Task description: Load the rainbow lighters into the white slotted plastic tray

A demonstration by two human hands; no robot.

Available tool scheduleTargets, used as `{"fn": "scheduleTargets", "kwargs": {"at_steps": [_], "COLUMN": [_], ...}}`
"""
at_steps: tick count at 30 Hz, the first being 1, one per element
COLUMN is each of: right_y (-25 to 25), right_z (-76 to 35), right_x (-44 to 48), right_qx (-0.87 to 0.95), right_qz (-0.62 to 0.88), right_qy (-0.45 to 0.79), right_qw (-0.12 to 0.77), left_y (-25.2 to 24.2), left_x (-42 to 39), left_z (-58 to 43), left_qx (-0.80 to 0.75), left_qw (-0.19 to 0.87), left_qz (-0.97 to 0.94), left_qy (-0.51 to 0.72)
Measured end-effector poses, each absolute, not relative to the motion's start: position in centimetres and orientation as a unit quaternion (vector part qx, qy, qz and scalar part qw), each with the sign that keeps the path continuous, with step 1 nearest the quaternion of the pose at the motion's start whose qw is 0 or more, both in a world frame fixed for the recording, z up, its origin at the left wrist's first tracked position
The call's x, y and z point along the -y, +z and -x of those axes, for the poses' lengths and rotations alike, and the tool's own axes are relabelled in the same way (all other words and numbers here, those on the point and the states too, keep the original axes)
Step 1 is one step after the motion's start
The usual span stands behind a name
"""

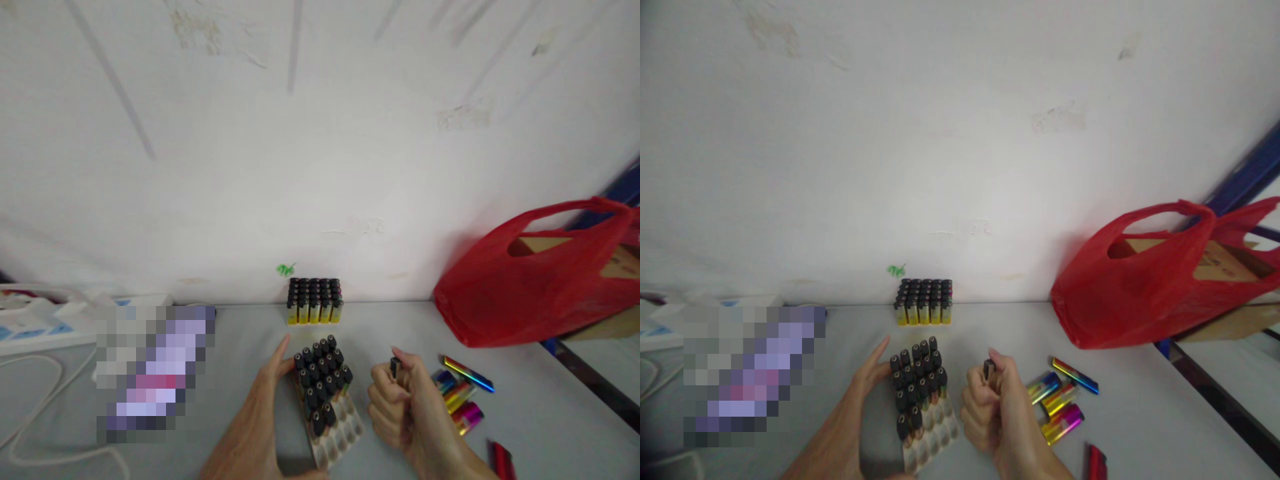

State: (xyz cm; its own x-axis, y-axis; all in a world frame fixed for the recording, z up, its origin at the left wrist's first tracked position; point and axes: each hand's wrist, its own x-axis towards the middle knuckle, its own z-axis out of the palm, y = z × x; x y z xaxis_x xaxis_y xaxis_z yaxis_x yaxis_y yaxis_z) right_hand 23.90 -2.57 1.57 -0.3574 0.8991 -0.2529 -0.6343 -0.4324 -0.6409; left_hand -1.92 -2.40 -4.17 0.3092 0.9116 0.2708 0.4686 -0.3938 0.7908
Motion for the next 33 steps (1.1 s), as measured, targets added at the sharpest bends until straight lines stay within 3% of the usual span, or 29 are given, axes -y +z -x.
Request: {"fn": "scheduleTargets", "kwargs": {"at_steps": [5, 18, 25, 33], "right_y": [1.4, 1.5, 2.1, 2.5], "right_z": [-22.8, -22.3, -21.3, -22.2], "right_x": [3.0, 3.0, 4.3, 5.1], "right_qx": [0.211, 0.248, 0.380, 0.535], "right_qz": [0.324, 0.294, 0.320, 0.338], "right_qy": [0.788, 0.798, 0.648, 0.549], "right_qw": [0.480, 0.464, 0.577, 0.546], "left_y": [-4.9, -3.9, -3.4, -3.3], "left_x": [2.0, 2.4, 2.6, 2.1], "left_z": [2.2, 1.9, 1.8, 1.9], "left_qx": [-0.459, -0.489, -0.484, -0.452], "left_qw": [0.257, 0.270, 0.316, 0.328], "left_qz": [-0.769, -0.756, -0.734, -0.735], "left_qy": [0.363, 0.342, 0.356, 0.384]}}
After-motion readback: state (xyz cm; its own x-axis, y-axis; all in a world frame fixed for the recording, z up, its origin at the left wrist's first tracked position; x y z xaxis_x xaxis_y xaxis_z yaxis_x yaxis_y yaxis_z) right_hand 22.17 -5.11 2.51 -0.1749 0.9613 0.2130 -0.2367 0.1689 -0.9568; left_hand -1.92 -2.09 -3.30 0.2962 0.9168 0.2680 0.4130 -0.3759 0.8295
